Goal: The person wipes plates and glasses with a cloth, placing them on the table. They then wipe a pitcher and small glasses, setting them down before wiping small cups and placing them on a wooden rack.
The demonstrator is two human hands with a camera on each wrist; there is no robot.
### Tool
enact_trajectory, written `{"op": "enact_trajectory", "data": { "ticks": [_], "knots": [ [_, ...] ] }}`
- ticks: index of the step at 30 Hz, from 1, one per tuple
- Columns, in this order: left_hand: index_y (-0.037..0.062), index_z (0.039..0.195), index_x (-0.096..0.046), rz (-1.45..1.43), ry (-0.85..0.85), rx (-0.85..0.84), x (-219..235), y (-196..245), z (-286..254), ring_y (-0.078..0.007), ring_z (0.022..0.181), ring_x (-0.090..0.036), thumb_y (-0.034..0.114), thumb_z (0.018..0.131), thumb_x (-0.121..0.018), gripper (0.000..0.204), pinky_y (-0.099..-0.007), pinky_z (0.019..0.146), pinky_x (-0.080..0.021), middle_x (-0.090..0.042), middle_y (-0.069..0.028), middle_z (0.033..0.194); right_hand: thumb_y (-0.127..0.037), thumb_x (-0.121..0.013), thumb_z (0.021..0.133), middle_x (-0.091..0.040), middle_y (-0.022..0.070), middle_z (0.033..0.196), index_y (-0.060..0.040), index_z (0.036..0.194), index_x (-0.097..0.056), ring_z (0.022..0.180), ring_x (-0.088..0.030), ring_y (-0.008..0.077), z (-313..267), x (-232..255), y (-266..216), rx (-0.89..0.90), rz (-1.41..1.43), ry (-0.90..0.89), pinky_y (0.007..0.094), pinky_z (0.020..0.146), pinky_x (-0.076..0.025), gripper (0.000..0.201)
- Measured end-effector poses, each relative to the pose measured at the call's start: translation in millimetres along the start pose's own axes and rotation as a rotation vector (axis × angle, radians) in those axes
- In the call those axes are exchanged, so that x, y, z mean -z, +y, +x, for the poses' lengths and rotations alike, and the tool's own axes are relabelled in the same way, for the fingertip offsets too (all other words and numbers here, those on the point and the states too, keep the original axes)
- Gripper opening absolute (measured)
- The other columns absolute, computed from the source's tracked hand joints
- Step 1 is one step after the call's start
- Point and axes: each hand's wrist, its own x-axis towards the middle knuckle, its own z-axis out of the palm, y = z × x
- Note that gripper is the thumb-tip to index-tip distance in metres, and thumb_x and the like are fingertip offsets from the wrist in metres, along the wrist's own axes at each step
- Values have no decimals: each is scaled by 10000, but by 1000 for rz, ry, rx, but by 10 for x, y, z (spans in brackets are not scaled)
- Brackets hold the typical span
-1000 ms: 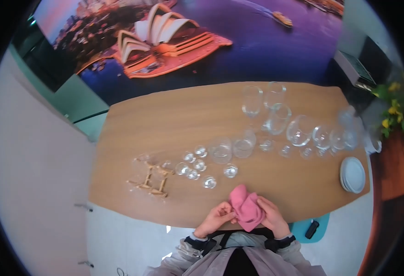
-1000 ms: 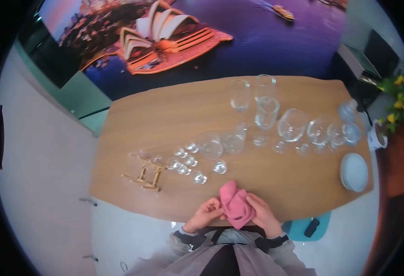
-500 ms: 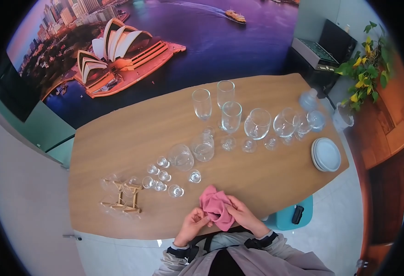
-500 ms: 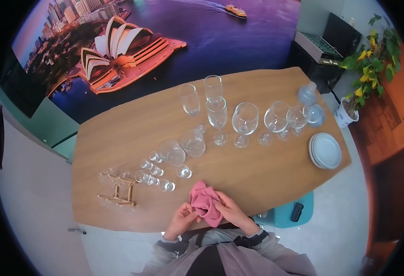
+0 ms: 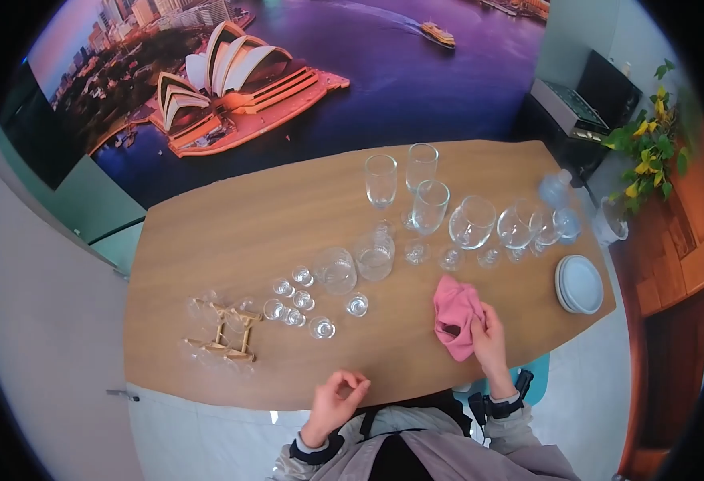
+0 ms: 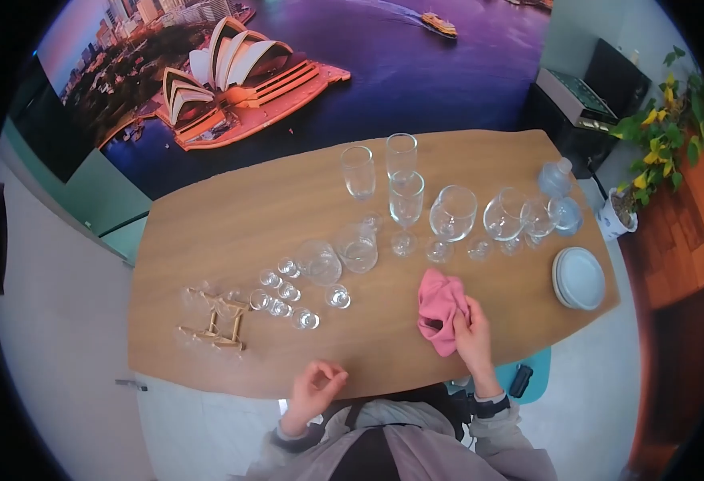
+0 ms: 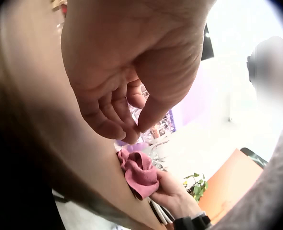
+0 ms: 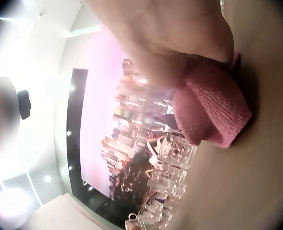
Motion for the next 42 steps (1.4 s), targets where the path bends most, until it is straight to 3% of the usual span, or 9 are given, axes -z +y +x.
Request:
{"op": "enact_trajectory", "data": {
  "ticks": [4, 6, 9, 20, 22, 26, 30, 34, 42],
  "knots": [
    [35, 932, -515, 474, 198, -255, 237, 538, 262, -222, 802, -654, -47, 830, -715, 239, -298, 717, -521, -672, -130, 981, -41, -540, 914, -636, 186, 1127, 25, 1246, -548, 1016, -629, 314, -182, -249, -190, -32, -404, -60, 357, 915, -486, 338],
    [28, 991, -548, 732, 292, -393, 294, 611, 414, -302, 867, -621, -28, 784, -727, 280, -356, 744, -516, -641, -152, 1064, -18, -582, 831, -557, 234, 1227, 25, 1241, -540, 1148, -525, 409, -210, -435, -125, 526, -719, -97, 451, 1003, -432, 415],
    [17, 1098, -575, 954, 258, -406, 274, 761, 601, -363, 995, -561, 4, 782, -718, 347, -417, 808, -510, -577, -176, 1175, 3, -609, 776, -491, 234, 1310, 31, 1249, -535, 1226, -434, 433, -268, -559, -151, 495, -832, -212, 502, 1057, -372, 480],
    [5, 1222, -570, 889, 176, -145, 258, 637, 699, -338, 906, -645, 101, 811, -747, 458, -397, 743, -563, -554, -195, 1171, 20, -629, 794, -575, 166, 1180, -28, 1204, -592, 1101, -540, 353, -222, -476, -116, 408, -567, -195, 412, 980, -443, 415],
    [0, 1218, -570, 817, 146, -60, 201, 716, 612, -298, 850, -674, 95, 810, -762, 461, -363, 708, -576, -564, -187, 1154, -7, -609, 894, -603, 139, 1193, -20, 1257, -569, 1087, -595, 248, -329, -461, -90, 23, -132, -283, 329, 942, -469, 365],
    [-20, 1182, -576, 278, -36, -21, -140, 563, 428, -200, 826, -692, 57, 791, -796, 455, -281, 691, -574, -589, -137, 1124, -83, -523, 1012, -632, 69, 1163, 2, 1331, -504, 1040, -595, 117, -515, -745, -241, -186, 446, -335, 268, 874, -495, 331],
    [-26, 1221, -563, 228, -108, -103, -426, 453, 309, -207, 847, -693, 35, 794, -780, 482, -284, 719, -575, -589, -143, 1144, -102, -510, 1022, -657, 81, 1090, -1, 1293, -545, 978, -615, 119, -564, -804, -345, -108, 245, -463, 274, 825, -509, 291],
    [-32, 1240, -573, 422, -83, -192, -475, 500, 225, -242, 843, -694, 42, 794, -761, 490, -318, 707, -581, -593, -167, 1169, -232, -512, 1011, -675, 219, 844, -10, 1019, -634, 758, -670, 381, -522, -793, -461, 281, -388, -301, 440, 637, -545, 253],
    [-22, 1170, -624, 551, 3, -210, -287, 617, 179, -196, 694, -676, 46, 759, -791, 448, -301, 628, -573, -624, -158, 1126, -186, -569, 973, -678, 160, 777, -19, 961, -666, 645, -674, 329, -464, -923, -580, 403, -598, -336, 406, 563, -538, 193]
  ]
}}
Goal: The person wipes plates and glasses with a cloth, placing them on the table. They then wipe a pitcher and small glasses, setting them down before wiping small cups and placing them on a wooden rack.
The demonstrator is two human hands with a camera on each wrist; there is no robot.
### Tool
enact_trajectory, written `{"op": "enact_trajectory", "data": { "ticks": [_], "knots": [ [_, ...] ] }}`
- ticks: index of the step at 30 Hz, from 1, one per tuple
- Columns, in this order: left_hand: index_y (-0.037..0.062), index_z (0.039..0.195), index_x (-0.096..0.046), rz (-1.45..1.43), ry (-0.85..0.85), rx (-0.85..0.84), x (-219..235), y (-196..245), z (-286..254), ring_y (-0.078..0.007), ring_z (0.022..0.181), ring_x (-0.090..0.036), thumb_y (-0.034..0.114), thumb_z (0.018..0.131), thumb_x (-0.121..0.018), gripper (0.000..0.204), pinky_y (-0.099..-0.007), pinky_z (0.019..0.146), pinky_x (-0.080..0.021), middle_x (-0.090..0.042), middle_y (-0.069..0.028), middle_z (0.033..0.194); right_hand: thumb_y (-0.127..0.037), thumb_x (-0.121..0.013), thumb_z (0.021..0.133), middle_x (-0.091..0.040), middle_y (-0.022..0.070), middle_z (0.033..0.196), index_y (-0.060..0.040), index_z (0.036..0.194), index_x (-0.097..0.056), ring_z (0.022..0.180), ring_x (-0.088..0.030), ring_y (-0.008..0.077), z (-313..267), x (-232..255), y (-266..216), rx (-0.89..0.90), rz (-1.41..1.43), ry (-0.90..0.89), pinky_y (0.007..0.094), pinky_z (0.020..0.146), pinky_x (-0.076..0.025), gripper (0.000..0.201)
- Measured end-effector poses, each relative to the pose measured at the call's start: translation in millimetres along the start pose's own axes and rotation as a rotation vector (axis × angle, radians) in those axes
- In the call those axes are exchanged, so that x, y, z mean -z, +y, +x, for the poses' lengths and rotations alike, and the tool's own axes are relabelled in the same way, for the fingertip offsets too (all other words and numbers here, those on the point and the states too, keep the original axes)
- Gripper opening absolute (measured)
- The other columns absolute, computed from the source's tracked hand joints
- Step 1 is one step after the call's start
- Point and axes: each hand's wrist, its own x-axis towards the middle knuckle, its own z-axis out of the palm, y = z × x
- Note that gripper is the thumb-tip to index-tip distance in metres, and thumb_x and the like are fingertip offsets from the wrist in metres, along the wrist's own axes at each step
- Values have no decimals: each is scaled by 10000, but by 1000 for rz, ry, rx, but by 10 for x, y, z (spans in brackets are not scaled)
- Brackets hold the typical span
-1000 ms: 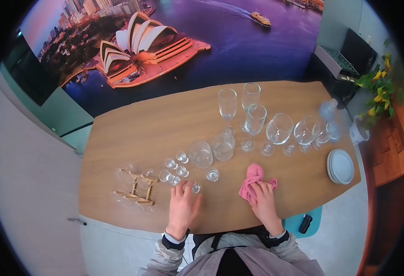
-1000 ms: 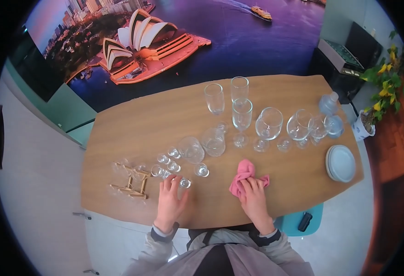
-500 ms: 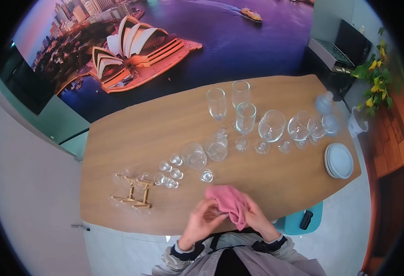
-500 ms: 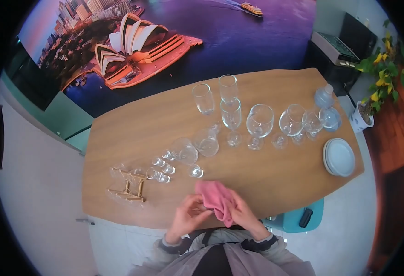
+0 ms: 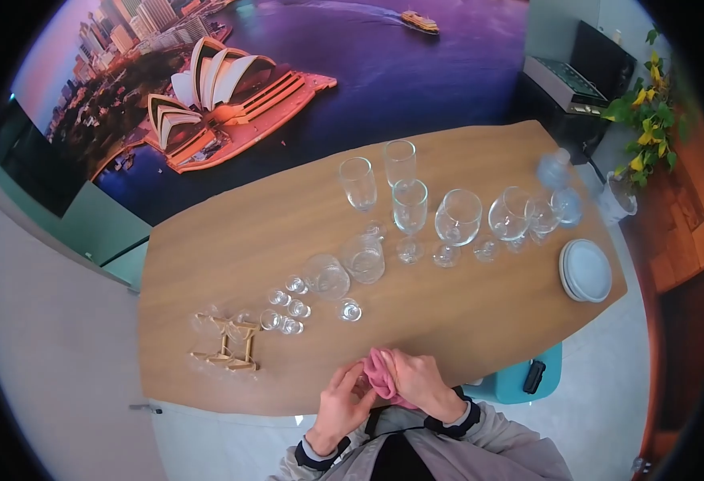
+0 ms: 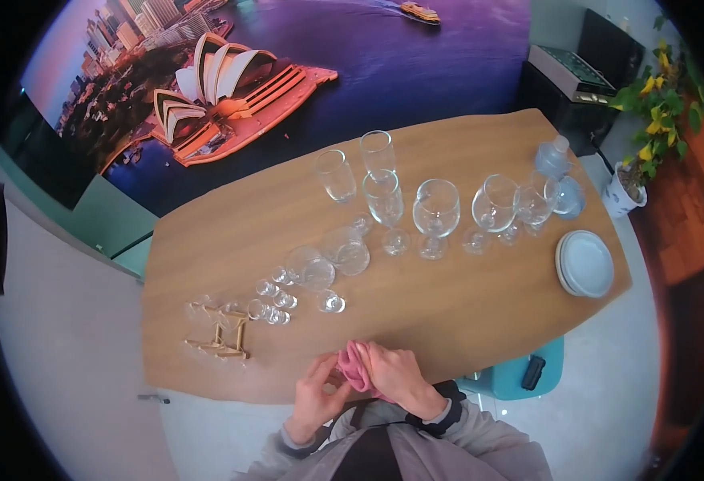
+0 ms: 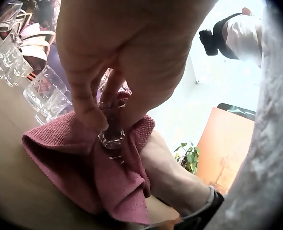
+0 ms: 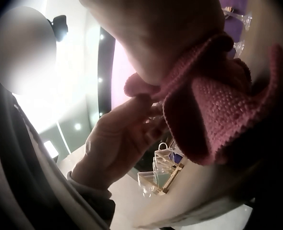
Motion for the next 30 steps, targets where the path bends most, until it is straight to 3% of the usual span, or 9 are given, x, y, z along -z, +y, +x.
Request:
{"op": "enact_trajectory", "data": {
  "ticks": [5, 7, 8, 10, 11, 13, 14, 16, 30],
  "knots": [
    [32, 1129, -655, 73, 173, 43, 256, -98, 32, -141, 642, -636, 26, 731, -811, 427, -266, 561, -528, -620, -138, 1089, -166, -599, 958, -667, 168, 733, -19, 925, -663, 638, -672, 334, -1, -37, 382, -25, -146, 139, 397, 547, -523, 163],
    [26, 1106, -655, 173, 282, 96, 345, -195, 80, -128, 649, -623, -29, 709, -800, 426, -257, 554, -515, -608, -125, 1081, -196, -629, 949, -629, 164, 651, -6, 882, -650, 556, -639, 343, 38, 103, 432, -137, -46, 395, 410, 491, -501, 202],
    [27, 1113, -654, 199, 274, 87, 397, -265, 106, -128, 651, -609, -20, 715, -799, 427, -254, 558, -511, -597, -116, 1075, -196, -629, 949, -629, 164, 651, -6, 882, -650, 556, -639, 343, 34, 173, 470, -139, -47, 392, 410, 491, -501, 202],
    [28, 1117, -654, 216, 289, 124, 441, -374, 144, -130, 650, -603, -17, 717, -799, 428, -254, 560, -511, -595, -113, 1064, -209, -629, 942, -653, 223, 825, 27, 1009, -630, 793, -664, 388, 60, 300, 528, -255, -33, 384, 437, 665, -528, 246],
    [30, 1120, -653, 230, 301, 158, 440, -431, 169, -131, 649, -596, -13, 719, -799, 429, -255, 561, -510, -592, -111, 1052, -209, -629, 942, -653, 223, 825, 27, 1009, -630, 793, -664, 388, 126, 350, 542, -262, -40, 388, 437, 665, -528, 246],
    [33, 1125, -654, 252, 286, 136, 438, -527, 177, -133, 644, -588, -5, 723, -802, 431, -255, 558, -506, -587, -105, 1050, -223, -647, 918, -591, 267, 1153, 45, 1177, -570, 1122, -559, 424, 166, 436, 538, -10, -152, 313, 497, 919, -466, 381],
    [37, 1133, -654, 276, 292, 142, 429, -553, 193, -142, 650, -584, 18, 737, -798, 422, -261, 558, -504, -586, -108, 1058, -223, -647, 918, -591, 267, 1153, 45, 1177, -570, 1122, -559, 424, 97, 425, 546, -34, -169, 318, 497, 919, -466, 381],
    [38, 1152, -655, 283, 306, 153, 397, -578, 259, -153, 663, -576, 41, 752, -793, 422, -273, 559, -496, -584, -109, 1069, -219, -673, 891, -442, 244, 1388, 37, 1313, -491, 1333, -367, 437, 37, 379, 592, -6, -312, 20, 552, 1073, -327, 526],
    [16, 1248, -575, 211, 294, 178, 308, -610, 267, -192, 745, -608, 16, 804, -751, 478, -284, 601, -518, -563, -139, 1151, -167, -660, 904, -409, 255, 1453, 49, 1359, -464, 1361, -374, 434, -425, 453, 617, -114, -169, 71, 520, 1118, -321, 541]
  ]
}}
